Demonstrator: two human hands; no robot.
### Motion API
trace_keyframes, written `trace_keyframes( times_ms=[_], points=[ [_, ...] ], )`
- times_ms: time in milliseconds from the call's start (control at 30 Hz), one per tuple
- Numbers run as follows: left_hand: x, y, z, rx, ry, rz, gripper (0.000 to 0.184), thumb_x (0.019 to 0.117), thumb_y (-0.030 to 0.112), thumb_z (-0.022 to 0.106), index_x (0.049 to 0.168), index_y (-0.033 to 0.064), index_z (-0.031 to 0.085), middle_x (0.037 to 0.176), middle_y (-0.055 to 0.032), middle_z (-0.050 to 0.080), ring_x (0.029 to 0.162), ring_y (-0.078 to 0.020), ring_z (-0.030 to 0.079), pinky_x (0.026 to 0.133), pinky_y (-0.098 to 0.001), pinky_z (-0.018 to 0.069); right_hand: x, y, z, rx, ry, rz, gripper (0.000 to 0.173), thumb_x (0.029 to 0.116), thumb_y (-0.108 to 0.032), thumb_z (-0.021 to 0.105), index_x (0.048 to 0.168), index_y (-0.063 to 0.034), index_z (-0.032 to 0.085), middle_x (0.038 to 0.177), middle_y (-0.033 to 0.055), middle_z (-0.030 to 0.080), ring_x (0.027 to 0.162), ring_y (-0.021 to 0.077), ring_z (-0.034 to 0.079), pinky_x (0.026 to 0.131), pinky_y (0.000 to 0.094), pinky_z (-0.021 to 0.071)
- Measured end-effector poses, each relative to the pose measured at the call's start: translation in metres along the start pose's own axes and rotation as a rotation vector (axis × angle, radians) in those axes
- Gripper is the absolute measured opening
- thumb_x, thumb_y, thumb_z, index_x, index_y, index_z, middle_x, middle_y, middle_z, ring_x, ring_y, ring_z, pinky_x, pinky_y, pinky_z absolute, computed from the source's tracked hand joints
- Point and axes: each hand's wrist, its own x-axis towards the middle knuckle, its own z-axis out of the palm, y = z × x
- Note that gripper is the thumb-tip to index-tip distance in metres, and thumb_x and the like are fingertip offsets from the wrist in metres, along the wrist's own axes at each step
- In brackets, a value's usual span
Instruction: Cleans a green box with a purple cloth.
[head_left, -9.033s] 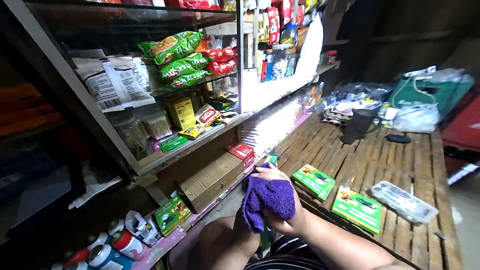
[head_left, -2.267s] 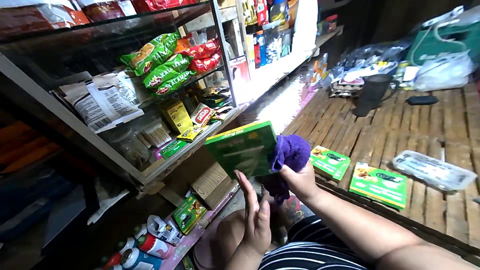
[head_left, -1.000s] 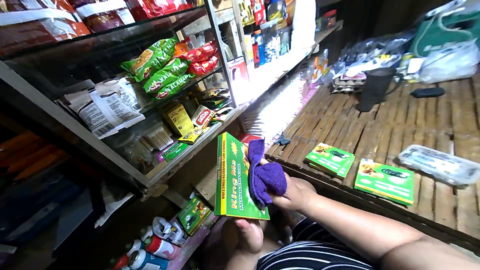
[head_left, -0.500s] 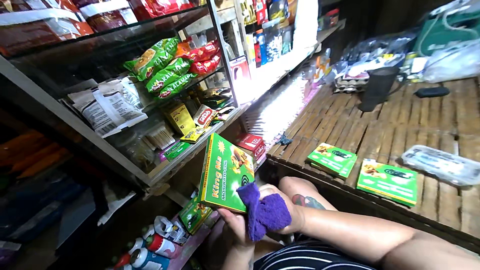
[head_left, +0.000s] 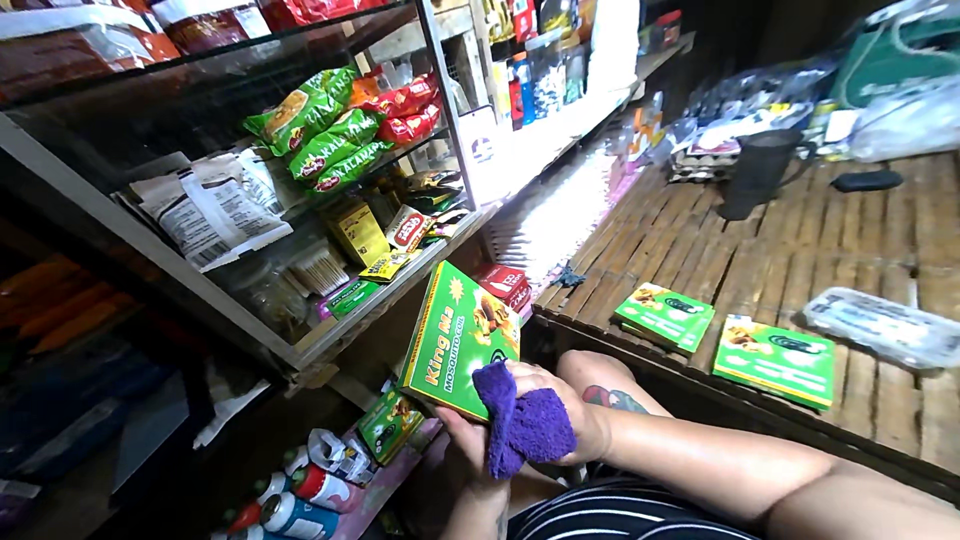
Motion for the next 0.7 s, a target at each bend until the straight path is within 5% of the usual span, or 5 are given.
trace_keyframes(
  times_ms=[133, 233, 300, 533, 700],
  points=[
    [-0.004, 0.013, 0.002, 0.110, -0.040, -0.085, 0.071, 0.0962, 0.069, 0.042, 0.133, 0.0079, 0.049, 0.122, 0.0014, 0.065, 0.119, -0.0061, 0.060, 0.102, -0.0287, 0.0504, 0.001, -0.004, 0.002, -0.032, -0.042, 0.023, 0.033, 0.1034, -0.034, 0.051, 0.121, -0.0086, 0.063, 0.137, 0.0175, 0.062, 0.139, 0.0319, 0.051, 0.118, 0.0571, 0.0358],
    [0.002, 0.010, 0.012, 0.048, -0.032, -0.052, 0.057, 0.0913, 0.070, 0.050, 0.123, 0.0255, 0.066, 0.114, 0.0096, 0.073, 0.111, -0.0008, 0.066, 0.097, -0.0244, 0.0538, 0.000, -0.004, -0.003, -0.073, -0.089, 0.088, 0.041, 0.1028, -0.036, 0.051, 0.129, -0.0061, 0.060, 0.143, 0.0176, 0.059, 0.143, 0.0296, 0.047, 0.122, 0.0574, 0.0287],
    [0.002, 0.007, 0.013, 0.074, -0.019, -0.033, 0.056, 0.0903, 0.071, 0.050, 0.126, 0.0301, 0.064, 0.116, 0.0108, 0.072, 0.113, -0.0011, 0.065, 0.098, -0.0258, 0.0537, 0.000, 0.000, -0.008, -0.074, -0.087, 0.134, 0.046, 0.1019, -0.039, 0.053, 0.131, -0.0033, 0.058, 0.143, 0.0184, 0.058, 0.144, 0.0277, 0.046, 0.124, 0.0556, 0.0251],
    [-0.002, 0.002, 0.014, 0.189, 0.144, -0.047, 0.069, 0.0809, 0.080, 0.054, 0.124, 0.0262, 0.060, 0.108, 0.0067, 0.073, 0.103, -0.0064, 0.070, 0.086, -0.0306, 0.0602, -0.002, 0.014, -0.022, -0.180, 0.058, 0.244, 0.042, 0.1014, -0.035, 0.056, 0.129, -0.0041, 0.059, 0.135, 0.0154, 0.062, 0.137, 0.0176, 0.051, 0.122, 0.0424, 0.0333],
    [-0.002, 0.001, 0.014, 0.207, 0.137, -0.044, 0.070, 0.0816, 0.078, 0.054, 0.128, 0.0258, 0.057, 0.112, 0.0067, 0.072, 0.108, -0.0071, 0.068, 0.092, -0.0315, 0.0586, 0.001, 0.022, -0.029, -0.300, 0.132, 0.349, 0.038, 0.0953, -0.031, 0.064, 0.123, -0.0046, 0.065, 0.127, 0.0152, 0.066, 0.130, 0.0217, 0.055, 0.117, 0.0441, 0.0371]
  ],
)
